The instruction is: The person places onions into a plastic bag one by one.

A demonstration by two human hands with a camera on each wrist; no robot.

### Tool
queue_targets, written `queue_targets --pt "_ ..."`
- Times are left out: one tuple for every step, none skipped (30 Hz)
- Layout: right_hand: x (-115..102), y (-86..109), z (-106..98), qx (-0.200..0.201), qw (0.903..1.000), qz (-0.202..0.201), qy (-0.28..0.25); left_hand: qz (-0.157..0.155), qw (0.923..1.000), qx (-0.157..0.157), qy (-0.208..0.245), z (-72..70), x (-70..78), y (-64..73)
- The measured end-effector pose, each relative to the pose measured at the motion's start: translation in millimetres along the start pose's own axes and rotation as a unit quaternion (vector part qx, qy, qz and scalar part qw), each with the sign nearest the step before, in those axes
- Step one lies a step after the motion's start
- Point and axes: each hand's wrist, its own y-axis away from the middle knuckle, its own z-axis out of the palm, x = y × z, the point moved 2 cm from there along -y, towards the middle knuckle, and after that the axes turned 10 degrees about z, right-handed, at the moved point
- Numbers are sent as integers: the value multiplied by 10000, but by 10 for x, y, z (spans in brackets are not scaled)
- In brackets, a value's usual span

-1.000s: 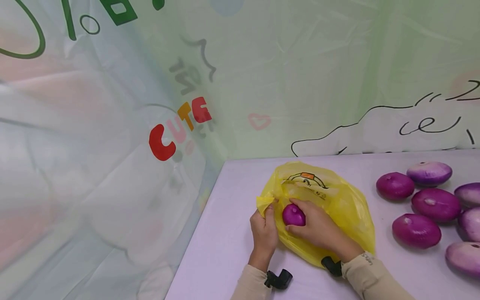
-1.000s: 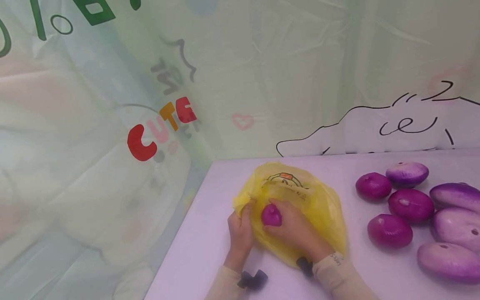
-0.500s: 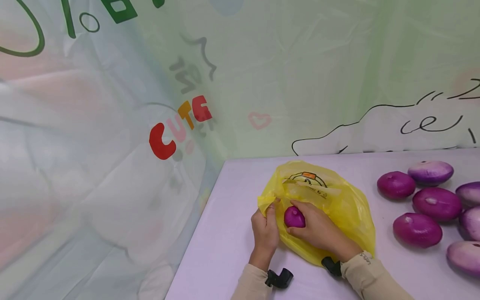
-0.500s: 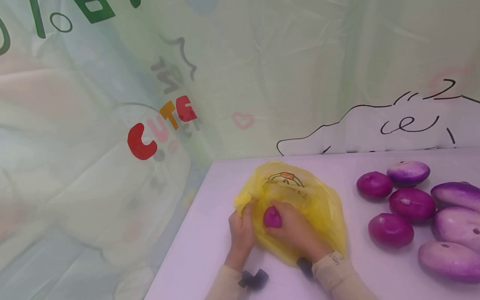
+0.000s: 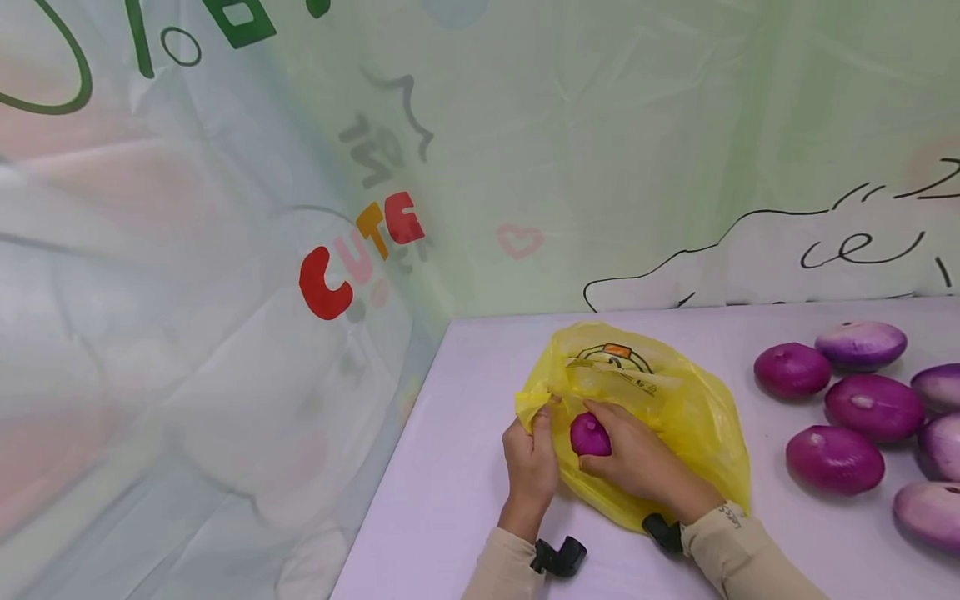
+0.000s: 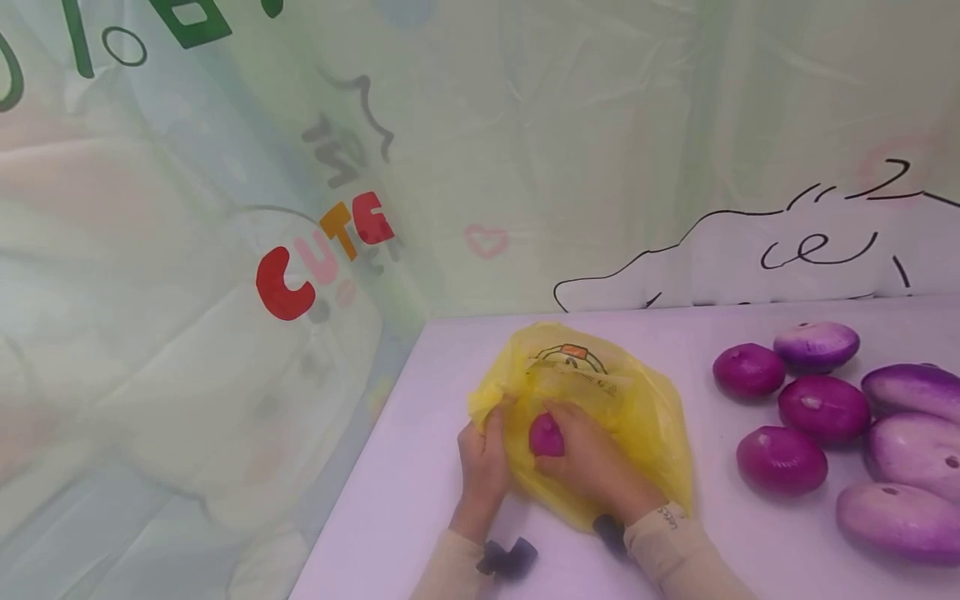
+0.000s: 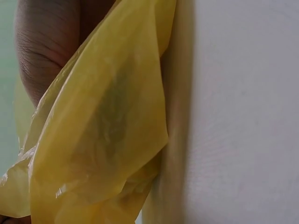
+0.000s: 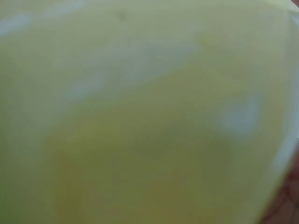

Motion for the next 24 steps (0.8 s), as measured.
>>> queue_targets --pt "4 8 -1 -7 10000 28 11 -26 10000 -6 13 5 -2 6" --pt "8 16 -1 -10 10000 47 15 -36 10000 -14 17 9 -5 12" --pt "12 25 -2 -14 10000 64 24 -43 10000 -16 7 14 -9 19" --pt "14 34 -4 -20 10000 83 24 -66 10000 -18 16 17 -13 26" --pt "13 48 -7 -27 9999 105 16 -88 10000 -19 16 19 -15 32" --pt "9 62 -16 -28 9999 121 17 -99 9999 -17 -5 21 -18 39" --pt "1 80 -27 -21 9999 154 15 -114 9999 -14 -15 23 -21 47" --pt "-9 98 -44 2 9999 169 12 -122 9999 -12 -22 25 -22 53" --pt "-20 116 -65 37 9999 163 18 -155 9999 -15 -4 26 -22 59" --pt "-35 136 -89 65 9998 173 18 -176 9998 -24 9 27 -21 64" --pt "-54 156 -118 104 9998 171 35 -194 9998 -20 13 28 -19 67" --pt "-72 173 -150 150 9998 127 56 -216 9998 -20 16 29 -19 71" --pt "-97 193 -184 203 9997 98 71 -217 9998 -8 10 31 -20 73" --pt "-123 214 -221 257 9996 36 93 -210 9998 1 -5 32 -19 74" --pt "-155 237 -260 299 9995 -18 106 -209 9998 17 -30 31 -20 74" --pt "-193 263 -305 333 9994 -51 112 -190 9998 27 -40 30 -17 70" --pt "-230 289 -357 384 9991 -103 115 -169 9998 40 -46 27 -14 64" --pt "-267 318 -413 444 9988 -173 105 -189 9998 41 -70 24 -16 61" --pt "-307 351 -475 515 9984 -226 92 -184 9998 57 -75 18 -18 55" --pt "-341 378 -544 588 9978 -295 69 -173 9998 71 -70 9 -20 43" --pt "-371 405 -618 688 9968 -397 21 -197 9997 96 -72 -4 -24 33" --pt "-393 434 -694 794 9957 -472 -18 -217 9997 129 -77 -21 -32 26" --pt "-408 462 -769 911 9942 -562 -64 -249 9995 178 -114 -43 -42 21" --pt "-416 486 -842 1062 9920 -672 -106 -284 9992 224 -141 -71 -55 18"
